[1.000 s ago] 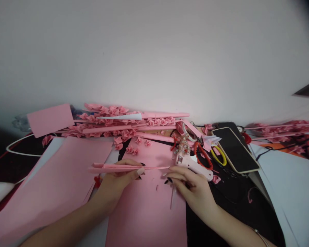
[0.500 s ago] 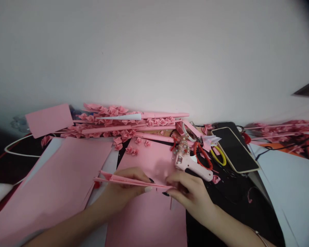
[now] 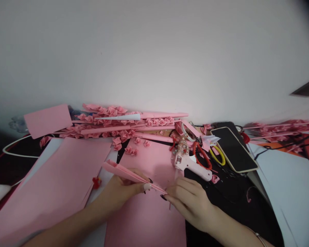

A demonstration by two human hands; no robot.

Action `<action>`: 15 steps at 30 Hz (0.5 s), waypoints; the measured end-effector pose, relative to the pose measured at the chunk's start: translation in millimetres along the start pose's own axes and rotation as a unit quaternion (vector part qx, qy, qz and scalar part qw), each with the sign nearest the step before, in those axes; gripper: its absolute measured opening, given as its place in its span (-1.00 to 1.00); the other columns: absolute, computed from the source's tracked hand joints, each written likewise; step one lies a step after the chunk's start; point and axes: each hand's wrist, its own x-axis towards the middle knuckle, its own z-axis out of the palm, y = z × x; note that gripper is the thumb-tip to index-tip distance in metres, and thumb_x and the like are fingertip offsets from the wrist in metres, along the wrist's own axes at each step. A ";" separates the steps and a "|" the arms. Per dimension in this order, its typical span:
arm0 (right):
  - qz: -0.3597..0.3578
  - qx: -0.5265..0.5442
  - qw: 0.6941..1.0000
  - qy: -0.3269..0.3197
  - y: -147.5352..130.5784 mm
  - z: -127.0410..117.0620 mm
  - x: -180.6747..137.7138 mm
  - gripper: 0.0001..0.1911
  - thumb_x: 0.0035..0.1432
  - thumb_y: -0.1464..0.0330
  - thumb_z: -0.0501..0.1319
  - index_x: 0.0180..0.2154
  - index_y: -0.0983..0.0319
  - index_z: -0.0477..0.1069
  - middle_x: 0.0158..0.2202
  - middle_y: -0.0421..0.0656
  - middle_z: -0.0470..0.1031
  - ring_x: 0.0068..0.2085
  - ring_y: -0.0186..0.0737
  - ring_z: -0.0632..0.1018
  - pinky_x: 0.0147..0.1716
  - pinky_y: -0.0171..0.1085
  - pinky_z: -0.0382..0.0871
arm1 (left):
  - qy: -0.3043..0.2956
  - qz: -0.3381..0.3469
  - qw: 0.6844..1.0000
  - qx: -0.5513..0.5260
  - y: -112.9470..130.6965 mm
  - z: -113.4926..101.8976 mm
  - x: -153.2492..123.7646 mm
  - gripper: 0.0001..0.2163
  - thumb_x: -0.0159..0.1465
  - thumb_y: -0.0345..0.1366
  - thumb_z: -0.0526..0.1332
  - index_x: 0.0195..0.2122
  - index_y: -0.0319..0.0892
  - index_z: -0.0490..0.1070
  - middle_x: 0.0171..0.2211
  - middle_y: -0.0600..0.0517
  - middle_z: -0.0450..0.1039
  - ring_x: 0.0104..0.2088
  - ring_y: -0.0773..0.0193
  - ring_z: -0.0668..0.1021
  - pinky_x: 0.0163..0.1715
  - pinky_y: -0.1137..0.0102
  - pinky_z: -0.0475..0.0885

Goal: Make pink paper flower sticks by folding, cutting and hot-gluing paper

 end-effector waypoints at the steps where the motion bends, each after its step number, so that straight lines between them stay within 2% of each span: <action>1: 0.004 0.013 1.000 0.024 0.3 0.1 -0.5 -0.91 0.22 0.45 0.12 -0.25 0.24 0.39 -0.45 -0.14 0.49 -0.46 -0.29 0.46 -0.46 -0.31 0.34 | 0.010 0.000 1.000 0.000 -0.3 -0.2 0.3 -0.87 0.06 -0.24 0.33 -0.50 -0.16 0.45 -0.51 0.09 0.43 -0.43 0.30 0.45 -0.42 0.46 0.35; 3: 0.014 0.040 0.997 0.059 0.5 -0.4 -1.2 -0.86 0.19 0.47 0.17 -0.18 0.22 0.38 -0.37 -0.13 0.53 -0.39 -0.28 0.52 -0.39 -0.33 0.40 | 0.022 0.005 1.000 0.002 -1.7 -0.8 1.0 -0.86 0.07 -0.22 0.32 -0.49 -0.16 0.45 -0.50 0.09 0.43 -0.42 0.30 0.45 -0.40 0.45 0.35; 5: 0.026 0.049 0.995 0.085 0.5 -1.5 -1.3 -0.84 0.17 0.51 0.17 -0.20 0.21 0.39 -0.38 -0.13 0.53 -0.39 -0.28 0.53 -0.38 -0.33 0.41 | 0.031 0.008 0.999 0.002 -3.6 -1.5 1.5 -0.85 0.09 -0.20 0.31 -0.48 -0.16 0.45 -0.49 0.09 0.43 -0.41 0.29 0.45 -0.39 0.45 0.35; 9: 0.078 0.041 0.990 0.112 0.9 -4.6 -0.7 -0.84 0.18 0.53 0.08 -0.40 0.22 0.34 -0.55 -0.19 0.38 -0.51 -0.30 0.41 -0.52 -0.32 0.30 | 0.038 0.015 0.999 -0.001 -6.8 -3.1 2.4 -0.86 0.10 -0.21 0.31 -0.48 -0.15 0.45 -0.48 0.09 0.44 -0.40 0.30 0.45 -0.38 0.47 0.34; 12: 0.089 0.049 0.989 0.105 1.4 -6.2 0.4 -0.77 0.20 0.53 0.00 -0.46 0.21 0.28 -0.57 -0.21 0.28 -0.53 -0.30 0.33 -0.54 -0.32 0.22 | 0.042 0.018 0.999 0.001 -7.6 -4.0 2.9 -0.87 0.09 -0.21 0.32 -0.48 -0.14 0.46 -0.47 0.09 0.44 -0.40 0.30 0.45 -0.38 0.47 0.34; 15: 0.098 0.066 0.990 0.072 2.0 -4.6 1.2 -0.92 0.20 0.46 0.08 -0.32 0.23 0.33 -0.47 -0.17 0.37 -0.46 -0.29 0.37 -0.49 -0.33 0.26 | 0.028 0.024 0.999 0.007 -6.2 -3.8 2.6 -0.88 0.08 -0.22 0.33 -0.47 -0.14 0.49 -0.48 0.07 0.45 -0.41 0.29 0.45 -0.40 0.46 0.33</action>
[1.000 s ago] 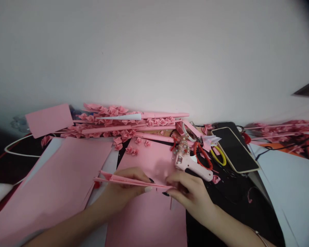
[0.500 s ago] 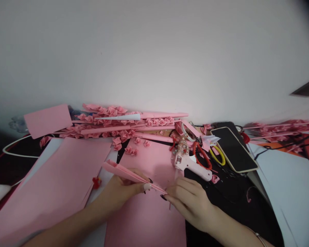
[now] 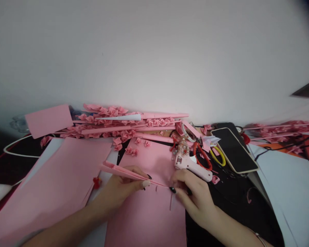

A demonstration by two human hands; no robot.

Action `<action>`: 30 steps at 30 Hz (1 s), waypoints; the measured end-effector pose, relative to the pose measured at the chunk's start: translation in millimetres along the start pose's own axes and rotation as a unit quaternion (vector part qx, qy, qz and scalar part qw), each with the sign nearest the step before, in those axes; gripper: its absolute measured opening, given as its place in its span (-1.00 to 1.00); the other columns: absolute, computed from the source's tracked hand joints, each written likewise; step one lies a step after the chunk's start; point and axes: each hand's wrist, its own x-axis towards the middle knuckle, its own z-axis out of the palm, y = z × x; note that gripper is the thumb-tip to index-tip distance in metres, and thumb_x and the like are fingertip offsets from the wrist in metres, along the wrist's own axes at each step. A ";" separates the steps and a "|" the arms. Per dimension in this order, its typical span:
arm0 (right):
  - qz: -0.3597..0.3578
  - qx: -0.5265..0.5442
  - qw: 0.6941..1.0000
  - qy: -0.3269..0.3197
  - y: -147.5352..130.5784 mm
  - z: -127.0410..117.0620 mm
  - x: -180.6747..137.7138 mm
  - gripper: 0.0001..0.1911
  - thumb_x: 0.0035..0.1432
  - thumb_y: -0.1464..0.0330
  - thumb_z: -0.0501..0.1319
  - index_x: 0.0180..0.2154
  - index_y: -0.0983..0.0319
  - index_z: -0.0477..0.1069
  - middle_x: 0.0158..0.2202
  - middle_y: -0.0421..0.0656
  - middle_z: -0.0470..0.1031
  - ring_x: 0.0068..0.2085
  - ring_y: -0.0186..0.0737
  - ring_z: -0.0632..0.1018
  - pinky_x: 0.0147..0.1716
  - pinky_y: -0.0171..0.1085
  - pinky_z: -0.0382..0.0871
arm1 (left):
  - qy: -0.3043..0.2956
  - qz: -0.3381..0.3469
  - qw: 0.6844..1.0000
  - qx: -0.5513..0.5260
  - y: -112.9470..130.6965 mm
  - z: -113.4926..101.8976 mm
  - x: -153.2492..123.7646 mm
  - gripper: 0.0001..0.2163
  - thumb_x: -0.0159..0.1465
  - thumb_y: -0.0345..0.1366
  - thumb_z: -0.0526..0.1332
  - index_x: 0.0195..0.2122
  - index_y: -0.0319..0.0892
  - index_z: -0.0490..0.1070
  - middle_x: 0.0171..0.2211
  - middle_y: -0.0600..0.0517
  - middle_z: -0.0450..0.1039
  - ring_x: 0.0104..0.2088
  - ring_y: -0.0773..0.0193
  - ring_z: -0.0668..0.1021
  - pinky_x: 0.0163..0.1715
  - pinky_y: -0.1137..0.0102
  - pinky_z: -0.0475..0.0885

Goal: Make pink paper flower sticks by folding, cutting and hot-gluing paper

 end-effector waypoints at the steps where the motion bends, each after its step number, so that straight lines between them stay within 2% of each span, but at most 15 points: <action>1: 0.003 0.001 1.000 -0.017 0.4 1.2 -0.2 -0.96 0.20 0.43 0.12 -0.29 0.23 0.34 -0.45 -0.16 0.39 -0.46 -0.30 0.38 -0.49 -0.34 0.26 | -0.012 0.002 1.000 0.001 0.9 0.3 -0.2 -0.88 0.07 -0.23 0.34 -0.47 -0.15 0.49 -0.48 0.06 0.46 -0.42 0.29 0.45 -0.41 0.46 0.33; 3: -0.003 -0.003 0.999 -0.053 1.4 4.0 -1.4 -0.95 0.21 0.41 0.14 -0.32 0.23 0.35 -0.49 -0.19 0.39 -0.48 -0.32 0.38 -0.50 -0.36 0.25 | -0.038 0.005 0.999 -0.001 2.6 1.1 -0.7 -0.89 0.06 -0.24 0.34 -0.48 -0.17 0.50 -0.47 0.04 0.48 -0.42 0.28 0.46 -0.42 0.46 0.34; 5: -0.017 -0.015 0.996 -0.082 2.1 6.1 -2.9 -0.85 0.24 0.43 0.07 -0.38 0.23 0.33 -0.53 -0.20 0.36 -0.50 -0.32 0.36 -0.51 -0.36 0.23 | -0.056 0.008 0.998 0.000 3.5 1.6 -1.1 -0.89 0.07 -0.24 0.34 -0.48 -0.17 0.50 -0.46 0.03 0.50 -0.42 0.28 0.47 -0.42 0.47 0.35; 9: -0.028 -0.049 0.993 -0.108 2.0 5.6 -3.6 -0.76 0.27 0.44 -0.02 -0.46 0.21 0.25 -0.55 -0.19 0.30 -0.52 -0.30 0.30 -0.53 -0.33 0.18 | -0.061 0.019 0.998 0.028 2.7 0.6 -1.7 -0.87 0.08 -0.21 0.33 -0.42 -0.15 0.51 -0.41 0.04 0.50 -0.40 0.28 0.48 -0.43 0.48 0.34; 12: -0.013 -0.042 0.992 -0.122 0.8 4.1 -2.8 -0.76 0.26 0.43 -0.01 -0.48 0.21 0.22 -0.55 -0.20 0.29 -0.52 -0.30 0.30 -0.53 -0.33 0.17 | -0.045 0.019 0.998 0.043 2.2 -0.2 -2.3 -0.87 0.10 -0.21 0.32 -0.45 -0.15 0.48 -0.45 0.06 0.46 -0.41 0.30 0.46 -0.44 0.50 0.32; 14: -0.001 -0.029 0.991 -0.133 -0.6 4.7 -3.2 -0.84 0.23 0.43 0.04 -0.43 0.23 0.25 -0.51 -0.19 0.33 -0.49 -0.31 0.32 -0.51 -0.34 0.18 | -0.043 0.023 0.998 0.031 1.8 0.1 -2.9 -0.87 0.11 -0.22 0.32 -0.48 -0.15 0.47 -0.47 0.07 0.45 -0.43 0.32 0.45 -0.45 0.51 0.32; 17: -0.001 -0.024 0.989 -0.146 -4.1 8.5 -5.1 -0.94 0.19 0.38 0.10 -0.34 0.24 0.28 -0.45 -0.16 0.37 -0.45 -0.30 0.35 -0.47 -0.34 0.20 | -0.071 0.039 0.997 -0.001 0.3 2.4 -4.0 -0.88 0.09 -0.25 0.34 -0.50 -0.16 0.47 -0.47 0.06 0.46 -0.43 0.32 0.47 -0.45 0.50 0.33; 20: -0.024 -0.040 0.988 -0.150 -8.4 12.3 -6.2 -0.84 0.23 0.43 0.02 -0.43 0.22 0.22 -0.50 -0.20 0.32 -0.48 -0.31 0.30 -0.51 -0.33 0.14 | -0.115 0.074 0.991 -0.009 -1.4 5.6 -5.3 -0.91 0.09 -0.28 0.34 -0.50 -0.16 0.49 -0.45 0.04 0.48 -0.42 0.30 0.49 -0.42 0.48 0.36; 22: -0.047 -0.049 0.985 -0.161 -10.4 12.9 -5.7 -0.78 0.22 0.48 -0.03 -0.48 0.20 0.17 -0.52 -0.20 0.27 -0.50 -0.31 0.26 -0.53 -0.32 0.09 | -0.123 0.089 0.988 -0.003 -1.7 7.0 -6.1 -0.93 0.10 -0.30 0.33 -0.49 -0.15 0.51 -0.44 0.05 0.48 -0.40 0.29 0.49 -0.40 0.48 0.37; 26: -0.069 -0.043 0.979 -0.189 -8.7 10.3 -3.8 -0.77 0.17 0.53 -0.07 -0.50 0.20 0.13 -0.53 -0.21 0.22 -0.50 -0.31 0.22 -0.53 -0.30 0.05 | -0.108 0.044 0.993 0.012 -0.2 6.1 -5.9 -0.91 0.08 -0.27 0.34 -0.45 -0.17 0.51 -0.43 0.05 0.49 -0.38 0.26 0.49 -0.40 0.48 0.38; 30: -0.036 -0.035 0.981 -0.189 -4.7 9.4 -4.7 -0.79 0.22 0.49 -0.04 -0.47 0.22 0.17 -0.51 -0.21 0.26 -0.49 -0.32 0.25 -0.51 -0.32 0.07 | -0.086 0.024 0.996 -0.003 -1.1 2.8 -3.2 -0.86 0.06 -0.25 0.36 -0.49 -0.19 0.47 -0.43 0.03 0.48 -0.40 0.28 0.49 -0.41 0.48 0.39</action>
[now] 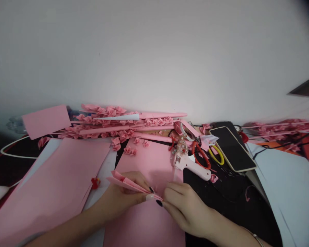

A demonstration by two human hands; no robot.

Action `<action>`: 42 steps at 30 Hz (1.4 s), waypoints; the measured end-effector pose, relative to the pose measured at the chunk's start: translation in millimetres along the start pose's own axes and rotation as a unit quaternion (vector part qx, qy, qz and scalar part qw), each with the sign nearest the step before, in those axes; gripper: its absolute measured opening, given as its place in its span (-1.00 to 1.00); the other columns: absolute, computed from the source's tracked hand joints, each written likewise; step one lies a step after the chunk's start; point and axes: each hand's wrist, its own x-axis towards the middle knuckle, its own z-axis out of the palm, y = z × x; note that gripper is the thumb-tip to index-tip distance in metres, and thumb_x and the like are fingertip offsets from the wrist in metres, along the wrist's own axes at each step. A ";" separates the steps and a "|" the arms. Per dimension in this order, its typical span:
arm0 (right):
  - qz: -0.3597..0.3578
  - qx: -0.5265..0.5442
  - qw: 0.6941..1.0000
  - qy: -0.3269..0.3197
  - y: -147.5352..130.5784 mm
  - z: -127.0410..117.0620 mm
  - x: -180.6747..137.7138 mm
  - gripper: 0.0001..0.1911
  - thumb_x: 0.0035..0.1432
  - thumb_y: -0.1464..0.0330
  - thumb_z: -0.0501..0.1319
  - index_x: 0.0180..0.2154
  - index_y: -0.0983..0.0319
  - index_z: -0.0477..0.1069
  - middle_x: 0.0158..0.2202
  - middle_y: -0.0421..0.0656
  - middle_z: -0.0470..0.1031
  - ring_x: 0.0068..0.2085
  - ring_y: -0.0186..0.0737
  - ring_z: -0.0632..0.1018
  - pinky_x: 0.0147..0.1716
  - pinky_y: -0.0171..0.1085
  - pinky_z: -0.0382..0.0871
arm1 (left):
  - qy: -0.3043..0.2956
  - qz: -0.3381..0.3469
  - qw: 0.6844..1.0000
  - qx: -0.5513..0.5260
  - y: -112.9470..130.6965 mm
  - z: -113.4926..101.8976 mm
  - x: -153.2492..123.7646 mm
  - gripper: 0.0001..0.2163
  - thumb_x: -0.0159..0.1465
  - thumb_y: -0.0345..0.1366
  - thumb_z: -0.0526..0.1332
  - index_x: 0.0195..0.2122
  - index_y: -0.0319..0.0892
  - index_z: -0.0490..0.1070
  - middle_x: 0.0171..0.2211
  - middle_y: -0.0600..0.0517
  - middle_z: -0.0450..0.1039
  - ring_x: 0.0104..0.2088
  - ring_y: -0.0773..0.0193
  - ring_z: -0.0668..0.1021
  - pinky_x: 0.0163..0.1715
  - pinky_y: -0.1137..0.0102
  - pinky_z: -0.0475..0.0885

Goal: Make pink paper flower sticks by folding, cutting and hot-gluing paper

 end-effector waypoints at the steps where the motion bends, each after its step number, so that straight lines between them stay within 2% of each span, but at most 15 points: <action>1: 0.011 0.005 1.000 0.002 0.2 0.6 -0.6 -0.81 0.23 0.46 -0.02 -0.45 0.22 0.19 -0.50 -0.21 0.28 -0.48 -0.33 0.27 -0.50 -0.33 0.09 | 0.002 0.002 1.000 -0.003 -1.0 -0.6 0.5 -0.86 0.07 -0.25 0.36 -0.50 -0.19 0.46 -0.44 0.03 0.47 -0.39 0.28 0.49 -0.40 0.48 0.39; 4: 0.025 0.009 1.000 0.012 -0.5 2.9 -2.4 -0.85 0.22 0.39 0.05 -0.42 0.24 0.23 -0.49 -0.21 0.31 -0.48 -0.33 0.30 -0.49 -0.35 0.12 | 0.004 0.010 1.000 -0.020 -3.7 -0.7 1.7 -0.86 0.07 -0.26 0.36 -0.51 -0.17 0.46 -0.45 0.05 0.46 -0.38 0.29 0.49 -0.38 0.49 0.38; 9: 0.053 0.008 0.998 0.036 -0.5 7.3 -4.8 -0.78 0.16 0.23 0.17 -0.39 0.25 0.26 -0.47 -0.18 0.36 -0.47 -0.31 0.35 -0.48 -0.34 0.17 | 0.018 0.022 0.999 -0.040 -3.5 0.6 1.6 -0.87 0.05 -0.28 0.38 -0.55 -0.16 0.46 -0.47 0.06 0.47 -0.42 0.31 0.48 -0.42 0.51 0.37; 15: 0.065 0.015 0.997 0.049 -2.2 9.7 -5.3 -0.90 0.21 0.36 0.11 -0.36 0.24 0.28 -0.47 -0.19 0.38 -0.48 -0.32 0.36 -0.49 -0.36 0.19 | -0.018 0.045 0.999 -0.023 -8.3 2.0 0.6 -0.91 0.07 -0.31 0.36 -0.52 -0.16 0.50 -0.46 0.04 0.49 -0.41 0.27 0.50 -0.41 0.47 0.35; 18: 0.044 0.004 0.997 0.058 -3.5 9.2 -5.1 -0.84 0.25 0.40 0.04 -0.40 0.25 0.26 -0.50 -0.19 0.36 -0.49 -0.33 0.35 -0.49 -0.37 0.18 | -0.030 0.053 0.998 -0.013 -7.4 4.5 -0.2 -0.95 0.09 -0.32 0.34 -0.48 -0.16 0.53 -0.43 0.03 0.51 -0.38 0.23 0.51 -0.37 0.44 0.37; 24: 0.009 -0.021 0.998 0.058 -6.0 5.8 -4.2 -0.79 0.24 0.48 -0.03 -0.45 0.24 0.22 -0.54 -0.21 0.29 -0.53 -0.35 0.29 -0.53 -0.36 0.12 | 0.009 0.041 0.999 -0.001 -1.3 5.7 -2.0 -0.94 0.07 -0.33 0.36 -0.49 -0.17 0.52 -0.45 0.07 0.49 -0.39 0.27 0.51 -0.40 0.48 0.36; 31: 0.008 -0.011 0.999 0.042 -7.4 5.3 -4.7 -0.82 0.22 0.47 0.00 -0.45 0.24 0.22 -0.55 -0.24 0.28 -0.53 -0.37 0.28 -0.52 -0.36 0.10 | 0.001 0.055 0.998 -0.030 -9.6 3.2 -2.7 -0.88 0.07 -0.34 0.36 -0.54 -0.18 0.46 -0.50 0.07 0.45 -0.44 0.33 0.47 -0.45 0.51 0.34; 37: 0.018 -0.004 0.999 0.048 -3.1 4.1 -3.0 -0.81 0.22 0.47 0.01 -0.46 0.24 0.23 -0.55 -0.24 0.27 -0.53 -0.37 0.27 -0.53 -0.37 0.10 | 0.014 0.080 0.996 -0.040 -1.3 2.4 -0.7 -0.92 0.08 -0.36 0.35 -0.51 -0.18 0.49 -0.47 0.05 0.50 -0.41 0.31 0.51 -0.39 0.47 0.38; 42: 0.008 0.011 0.999 0.051 -0.9 2.5 -2.6 -0.83 0.21 0.49 0.02 -0.45 0.24 0.22 -0.55 -0.25 0.24 -0.53 -0.38 0.24 -0.54 -0.38 0.09 | 0.036 0.052 0.994 -0.093 -0.7 -0.9 1.8 -0.85 0.05 -0.33 0.37 -0.58 -0.20 0.44 -0.52 0.07 0.45 -0.45 0.36 0.47 -0.45 0.51 0.33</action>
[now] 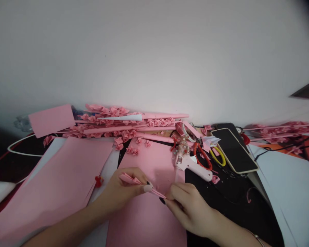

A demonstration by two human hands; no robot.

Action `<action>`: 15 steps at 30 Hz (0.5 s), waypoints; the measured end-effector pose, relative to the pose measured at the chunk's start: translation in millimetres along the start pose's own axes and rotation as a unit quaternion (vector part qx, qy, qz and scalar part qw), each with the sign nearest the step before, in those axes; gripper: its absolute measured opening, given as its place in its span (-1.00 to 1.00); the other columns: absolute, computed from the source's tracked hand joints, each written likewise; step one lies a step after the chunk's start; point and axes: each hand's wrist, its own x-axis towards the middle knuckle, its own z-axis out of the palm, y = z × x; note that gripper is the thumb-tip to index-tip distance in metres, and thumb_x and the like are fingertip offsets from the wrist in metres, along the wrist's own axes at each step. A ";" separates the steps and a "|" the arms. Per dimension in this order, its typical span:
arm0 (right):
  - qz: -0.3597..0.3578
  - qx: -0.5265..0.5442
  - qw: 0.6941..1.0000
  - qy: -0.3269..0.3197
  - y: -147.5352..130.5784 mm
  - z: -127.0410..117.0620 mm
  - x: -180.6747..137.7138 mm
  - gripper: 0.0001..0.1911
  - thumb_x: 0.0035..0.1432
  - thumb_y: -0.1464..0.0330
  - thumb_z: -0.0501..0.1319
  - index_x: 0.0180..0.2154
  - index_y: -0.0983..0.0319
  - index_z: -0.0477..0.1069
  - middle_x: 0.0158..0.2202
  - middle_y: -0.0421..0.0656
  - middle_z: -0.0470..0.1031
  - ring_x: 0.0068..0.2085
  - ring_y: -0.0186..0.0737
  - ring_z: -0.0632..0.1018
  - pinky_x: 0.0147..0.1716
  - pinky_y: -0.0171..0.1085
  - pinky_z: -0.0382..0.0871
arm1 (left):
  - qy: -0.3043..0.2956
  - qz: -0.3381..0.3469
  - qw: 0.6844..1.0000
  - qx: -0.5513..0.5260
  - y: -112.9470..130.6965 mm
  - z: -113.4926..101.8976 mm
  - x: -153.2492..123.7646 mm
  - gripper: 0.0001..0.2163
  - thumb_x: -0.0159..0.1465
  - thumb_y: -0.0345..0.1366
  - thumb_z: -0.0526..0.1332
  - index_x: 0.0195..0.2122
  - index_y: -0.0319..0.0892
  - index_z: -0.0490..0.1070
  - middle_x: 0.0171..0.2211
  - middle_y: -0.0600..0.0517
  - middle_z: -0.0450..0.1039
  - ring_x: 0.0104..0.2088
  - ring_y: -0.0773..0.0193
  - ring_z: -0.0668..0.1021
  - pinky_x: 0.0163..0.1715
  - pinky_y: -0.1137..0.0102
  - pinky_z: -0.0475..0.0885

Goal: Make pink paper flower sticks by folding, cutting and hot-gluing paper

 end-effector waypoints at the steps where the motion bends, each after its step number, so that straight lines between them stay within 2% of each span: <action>1: -0.001 0.003 1.000 -0.002 0.0 -0.4 0.0 -0.83 0.21 0.49 0.01 -0.45 0.23 0.22 -0.55 -0.25 0.24 -0.53 -0.38 0.24 -0.54 -0.38 0.09 | 0.003 -0.004 1.000 -0.006 0.0 -0.3 0.4 -0.83 0.05 -0.33 0.37 -0.60 -0.20 0.42 -0.54 0.09 0.43 -0.47 0.37 0.44 -0.46 0.52 0.31; 5: 0.004 0.013 1.000 -0.009 -0.7 -1.5 0.6 -0.81 0.21 0.48 0.00 -0.46 0.21 0.19 -0.55 -0.26 0.22 -0.54 -0.38 0.23 -0.54 -0.37 0.09 | 0.001 -0.012 1.000 -0.019 -0.1 0.2 1.1 -0.80 0.06 -0.33 0.37 -0.62 -0.21 0.39 -0.58 0.11 0.38 -0.52 0.41 0.39 -0.50 0.52 0.27; 10: 0.016 0.015 1.000 -0.002 0.5 -1.8 1.5 -0.81 0.20 0.48 -0.01 -0.47 0.20 0.18 -0.57 -0.26 0.20 -0.56 -0.37 0.20 -0.57 -0.36 0.08 | 0.021 -0.004 0.999 -0.045 -5.4 -0.5 0.8 -0.79 0.14 -0.31 0.31 -0.62 -0.17 0.42 -0.52 0.07 0.46 -0.43 0.34 0.48 -0.38 0.48 0.33; 15: 0.020 0.024 0.999 0.010 0.4 -1.5 1.0 -0.79 0.20 0.47 0.01 -0.50 0.20 0.17 -0.59 -0.27 0.20 -0.58 -0.39 0.22 -0.58 -0.36 0.08 | 0.036 -0.007 0.996 -0.087 -8.2 -1.8 1.2 -0.80 0.12 -0.24 0.33 -0.59 -0.16 0.45 -0.49 0.08 0.47 -0.38 0.30 0.50 -0.31 0.44 0.36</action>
